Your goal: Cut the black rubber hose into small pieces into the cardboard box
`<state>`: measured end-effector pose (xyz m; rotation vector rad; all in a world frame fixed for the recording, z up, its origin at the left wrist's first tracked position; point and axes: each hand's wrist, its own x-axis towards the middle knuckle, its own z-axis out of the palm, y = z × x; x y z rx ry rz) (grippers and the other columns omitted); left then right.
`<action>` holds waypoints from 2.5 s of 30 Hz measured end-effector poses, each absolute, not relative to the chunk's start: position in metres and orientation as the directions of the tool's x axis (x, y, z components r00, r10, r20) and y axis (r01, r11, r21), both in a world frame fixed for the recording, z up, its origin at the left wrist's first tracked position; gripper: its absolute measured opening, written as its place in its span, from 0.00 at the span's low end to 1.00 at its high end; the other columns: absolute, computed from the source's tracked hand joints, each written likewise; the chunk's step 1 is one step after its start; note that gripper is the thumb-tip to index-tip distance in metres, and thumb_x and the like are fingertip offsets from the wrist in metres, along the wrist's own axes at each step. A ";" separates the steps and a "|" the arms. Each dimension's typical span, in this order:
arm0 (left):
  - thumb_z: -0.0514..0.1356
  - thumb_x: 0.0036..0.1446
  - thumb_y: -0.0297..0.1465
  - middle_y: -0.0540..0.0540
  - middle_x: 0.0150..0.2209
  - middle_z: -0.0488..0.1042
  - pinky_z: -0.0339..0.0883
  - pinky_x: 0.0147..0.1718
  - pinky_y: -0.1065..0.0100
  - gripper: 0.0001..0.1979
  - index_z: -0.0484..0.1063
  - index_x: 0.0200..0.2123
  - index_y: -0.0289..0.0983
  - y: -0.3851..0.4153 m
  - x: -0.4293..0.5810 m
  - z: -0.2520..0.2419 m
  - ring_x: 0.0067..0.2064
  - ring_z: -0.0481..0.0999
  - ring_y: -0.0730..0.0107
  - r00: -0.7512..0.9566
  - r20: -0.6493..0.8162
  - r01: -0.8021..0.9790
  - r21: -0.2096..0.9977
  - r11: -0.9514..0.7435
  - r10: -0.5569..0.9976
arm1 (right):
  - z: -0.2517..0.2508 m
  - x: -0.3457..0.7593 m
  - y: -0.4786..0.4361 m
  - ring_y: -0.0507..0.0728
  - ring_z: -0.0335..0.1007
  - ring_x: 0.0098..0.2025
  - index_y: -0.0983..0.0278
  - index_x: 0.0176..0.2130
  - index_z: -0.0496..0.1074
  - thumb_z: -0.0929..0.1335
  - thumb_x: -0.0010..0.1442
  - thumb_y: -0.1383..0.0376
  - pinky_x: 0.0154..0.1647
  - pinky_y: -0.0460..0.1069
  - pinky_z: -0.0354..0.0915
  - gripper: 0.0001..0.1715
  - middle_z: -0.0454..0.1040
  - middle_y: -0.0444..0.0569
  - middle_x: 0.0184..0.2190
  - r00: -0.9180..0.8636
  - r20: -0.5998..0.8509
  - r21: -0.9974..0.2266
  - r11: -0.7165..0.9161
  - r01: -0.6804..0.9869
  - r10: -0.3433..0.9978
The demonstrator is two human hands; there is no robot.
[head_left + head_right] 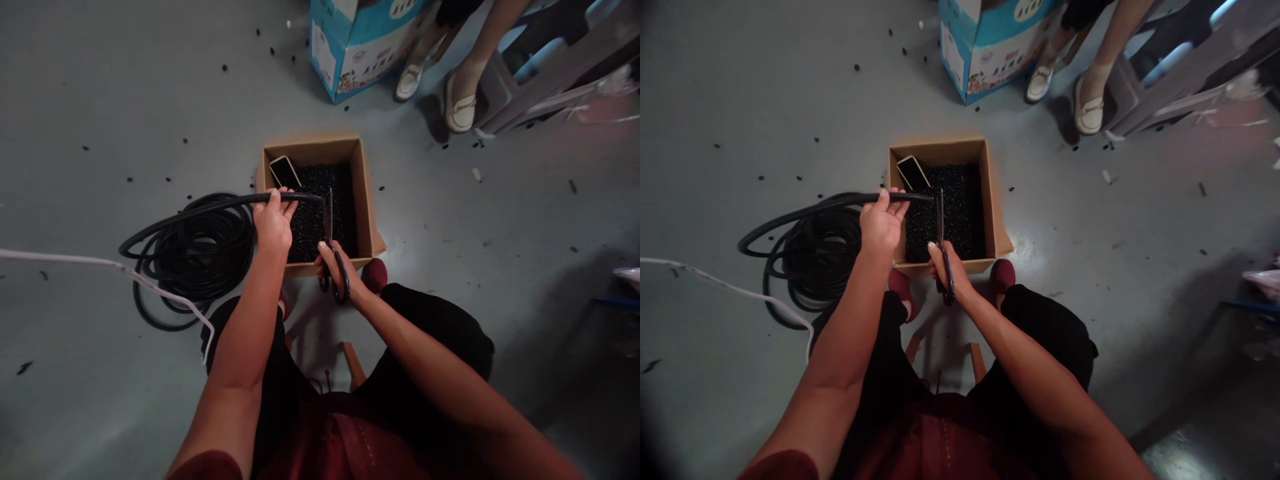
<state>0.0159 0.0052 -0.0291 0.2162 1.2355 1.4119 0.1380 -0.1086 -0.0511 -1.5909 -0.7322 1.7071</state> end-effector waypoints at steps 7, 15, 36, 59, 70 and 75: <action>0.63 0.67 0.28 0.45 0.42 0.82 0.73 0.60 0.57 0.07 0.67 0.37 0.40 0.005 0.020 -0.025 0.55 0.83 0.64 -0.290 -0.534 -0.631 0.731 0.261 0.794 | -0.049 0.134 -0.114 0.50 0.69 0.30 0.60 0.41 0.64 0.68 0.60 0.37 0.31 0.47 0.69 0.30 0.73 0.42 0.31 -0.080 -0.582 -0.801 -0.587 -0.120 0.809; 0.64 0.67 0.29 0.45 0.41 0.82 0.74 0.60 0.56 0.07 0.67 0.38 0.39 0.003 0.026 -0.023 0.54 0.83 0.64 -0.278 -0.539 -0.626 0.730 0.276 0.795 | -0.051 0.135 -0.110 0.51 0.70 0.31 0.59 0.41 0.64 0.68 0.59 0.37 0.32 0.47 0.69 0.31 0.72 0.42 0.32 -0.051 -0.540 -0.826 -0.540 -0.160 0.840; 0.66 0.64 0.30 0.45 0.40 0.82 0.74 0.59 0.56 0.09 0.68 0.37 0.39 -0.003 0.033 -0.027 0.53 0.83 0.63 -0.230 -0.531 -0.599 0.738 0.311 0.816 | -0.052 0.137 -0.100 0.50 0.69 0.29 0.59 0.41 0.64 0.69 0.60 0.38 0.28 0.46 0.67 0.30 0.71 0.41 0.30 -0.017 -0.573 -0.804 -0.566 -0.184 0.819; 0.65 0.64 0.27 0.48 0.37 0.80 0.74 0.58 0.56 0.08 0.67 0.39 0.40 -0.007 0.035 -0.026 0.51 0.83 0.63 -0.203 -0.558 -0.581 0.730 0.359 0.805 | -0.050 0.148 -0.096 0.49 0.62 0.24 0.58 0.38 0.62 0.67 0.61 0.36 0.24 0.46 0.63 0.30 0.65 0.38 0.26 0.002 -0.552 -0.828 -0.548 -0.118 0.834; 0.65 0.65 0.27 0.47 0.38 0.80 0.73 0.60 0.54 0.08 0.66 0.37 0.40 -0.006 0.037 -0.023 0.53 0.83 0.62 -0.239 -0.564 -0.579 0.736 0.350 0.791 | -0.041 0.146 -0.098 0.48 0.52 0.20 0.57 0.35 0.56 0.70 0.60 0.41 0.19 0.45 0.53 0.29 0.58 0.35 0.23 -0.023 -0.603 -0.776 -0.593 -0.212 0.797; 0.64 0.66 0.28 0.48 0.38 0.80 0.74 0.58 0.57 0.07 0.66 0.38 0.40 -0.005 0.034 -0.025 0.50 0.83 0.64 -0.250 -0.552 -0.553 0.756 0.351 0.796 | -0.038 0.145 -0.098 0.47 0.51 0.19 0.57 0.34 0.54 0.71 0.60 0.45 0.18 0.45 0.51 0.27 0.56 0.34 0.22 -0.038 -0.633 -0.748 -0.623 -0.229 0.773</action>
